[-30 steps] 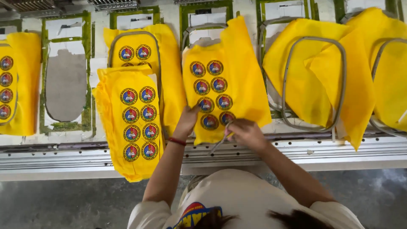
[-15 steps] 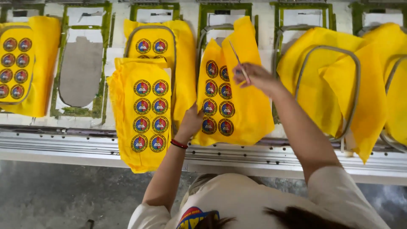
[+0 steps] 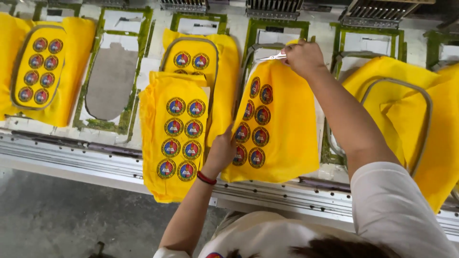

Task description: Cutting out embroidered patches from yellow fabric sheets using scissors at an embroidery machine station.

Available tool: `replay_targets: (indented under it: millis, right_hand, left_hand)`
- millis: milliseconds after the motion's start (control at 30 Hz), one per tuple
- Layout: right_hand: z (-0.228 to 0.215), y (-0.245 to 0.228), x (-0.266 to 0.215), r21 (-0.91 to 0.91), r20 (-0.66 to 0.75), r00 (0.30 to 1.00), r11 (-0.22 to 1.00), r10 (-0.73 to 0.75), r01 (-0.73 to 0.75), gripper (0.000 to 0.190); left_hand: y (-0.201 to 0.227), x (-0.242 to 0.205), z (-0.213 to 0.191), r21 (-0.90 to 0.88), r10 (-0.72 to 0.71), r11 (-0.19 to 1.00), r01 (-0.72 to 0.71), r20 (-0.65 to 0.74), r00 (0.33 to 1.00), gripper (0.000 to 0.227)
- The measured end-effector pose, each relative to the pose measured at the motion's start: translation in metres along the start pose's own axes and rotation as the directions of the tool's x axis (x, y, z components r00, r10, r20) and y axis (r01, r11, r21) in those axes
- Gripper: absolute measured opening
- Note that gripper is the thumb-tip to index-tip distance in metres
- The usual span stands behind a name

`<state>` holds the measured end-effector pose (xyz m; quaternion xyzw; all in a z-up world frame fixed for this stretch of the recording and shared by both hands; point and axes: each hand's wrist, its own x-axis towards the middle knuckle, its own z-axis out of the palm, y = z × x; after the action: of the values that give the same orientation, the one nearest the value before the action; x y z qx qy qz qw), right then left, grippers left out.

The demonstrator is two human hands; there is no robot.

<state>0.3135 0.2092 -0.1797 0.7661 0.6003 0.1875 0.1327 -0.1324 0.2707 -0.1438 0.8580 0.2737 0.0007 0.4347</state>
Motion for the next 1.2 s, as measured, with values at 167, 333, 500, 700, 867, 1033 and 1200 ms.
replay_targets:
  millis: [167,333,500,700,867,1033,1200]
  right_hand:
    - [-0.086,0.004,-0.017,0.320,-0.219,0.929,0.922,0.297,-0.219,0.018]
    - [-0.137,-0.042,-0.085,0.985,0.085,0.800,0.072,0.594,-0.158,0.026]
    - [-0.171,-0.123,-0.193,0.910,0.393,0.819,-0.305,0.418,-0.281,0.031]
    - [-0.262,-0.172,-0.304,0.694,0.639,0.768,-0.460,0.040,-0.554,0.061]
    - [-0.261,-0.203,-0.330,0.642,0.686,0.728,-0.479,0.012,-0.598,0.054]
    - [-0.294,-0.201,-0.329,0.607,0.724,0.688,-0.526,0.055,-0.596,0.053]
    - [-0.328,-0.180,-0.315,0.622,0.745,0.649,-0.516,0.156,-0.589,0.060]
  left_hand:
    - [-0.002,-0.007,-0.009,-0.142,0.105,0.983,-0.116,-0.088,0.991,0.039]
    - [0.039,-0.023,-0.046,-0.365,-0.008,0.928,-0.074,-0.219,0.976,0.033]
    - [0.033,-0.005,-0.066,-0.615,-0.126,0.782,-0.105,-0.322,0.938,0.039]
    - [-0.012,0.031,-0.048,-0.745,-0.136,0.629,-0.224,-0.389,0.911,0.036]
    - [0.058,0.023,-0.050,-0.779,-0.078,0.569,-0.265,-0.372,0.925,0.049]
    - [0.088,0.024,-0.050,-0.833,-0.054,0.490,-0.257,-0.324,0.945,0.044]
    - [0.071,0.036,-0.023,-0.859,0.001,0.457,-0.233,-0.261,0.965,0.042]
